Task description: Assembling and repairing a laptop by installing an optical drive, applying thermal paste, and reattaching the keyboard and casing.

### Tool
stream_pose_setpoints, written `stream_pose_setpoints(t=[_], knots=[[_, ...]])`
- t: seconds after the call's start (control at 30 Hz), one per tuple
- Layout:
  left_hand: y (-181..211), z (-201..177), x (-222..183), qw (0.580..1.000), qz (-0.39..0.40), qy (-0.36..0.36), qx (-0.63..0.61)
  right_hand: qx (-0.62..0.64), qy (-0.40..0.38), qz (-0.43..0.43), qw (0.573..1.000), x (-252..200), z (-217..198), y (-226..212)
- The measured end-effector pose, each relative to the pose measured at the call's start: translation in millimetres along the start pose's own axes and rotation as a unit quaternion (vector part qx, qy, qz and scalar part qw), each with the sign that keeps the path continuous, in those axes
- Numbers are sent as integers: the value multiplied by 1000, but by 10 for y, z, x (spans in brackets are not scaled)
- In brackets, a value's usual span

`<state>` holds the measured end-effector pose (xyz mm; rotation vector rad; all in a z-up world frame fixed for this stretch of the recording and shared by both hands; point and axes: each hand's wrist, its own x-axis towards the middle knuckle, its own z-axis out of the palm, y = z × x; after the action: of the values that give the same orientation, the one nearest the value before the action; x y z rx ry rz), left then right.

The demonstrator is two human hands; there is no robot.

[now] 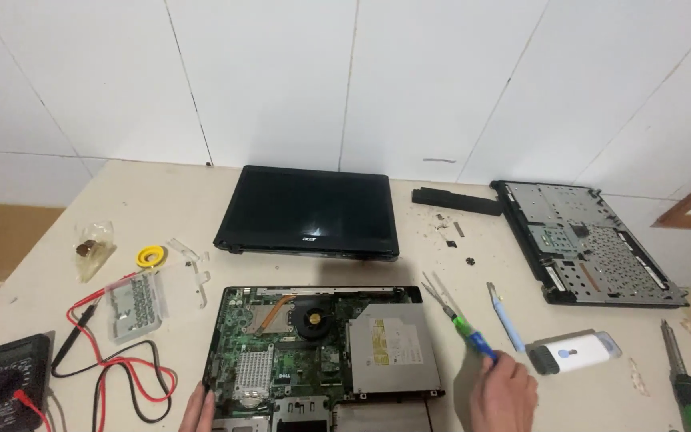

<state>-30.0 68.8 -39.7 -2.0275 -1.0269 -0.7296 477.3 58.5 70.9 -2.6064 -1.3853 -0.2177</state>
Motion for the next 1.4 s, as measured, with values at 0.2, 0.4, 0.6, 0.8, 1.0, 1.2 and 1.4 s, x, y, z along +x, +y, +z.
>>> stream_pose_setpoints(t=[0.2,0.4,0.6,0.8,1.0,1.2,1.4], knots=[[313,-545,386,993,-77,-87,-25,40,-69,18,997,109,-743,-453],[348,-1203,1104,761,-438,-372,-303,64,-35,-54,996,538,-277,-435],[-400,-892,1490,845,-223,-311,-372,170,61,-138,974,926,-214,-794],[-1315,412,2677,798,-414,-328,-290,210,-114,-212,948,1469,-101,-1763],[-1538,1186,2603,813,-277,-466,-214,122,-149,-238,952,1516,-214,-1937],[-1684,1375,2646,804,-228,-504,-218,135,-177,-231,947,1633,-240,-1966],[-1631,1328,2663,790,-227,-520,-232,124,-167,-298,932,1715,-170,-1902]])
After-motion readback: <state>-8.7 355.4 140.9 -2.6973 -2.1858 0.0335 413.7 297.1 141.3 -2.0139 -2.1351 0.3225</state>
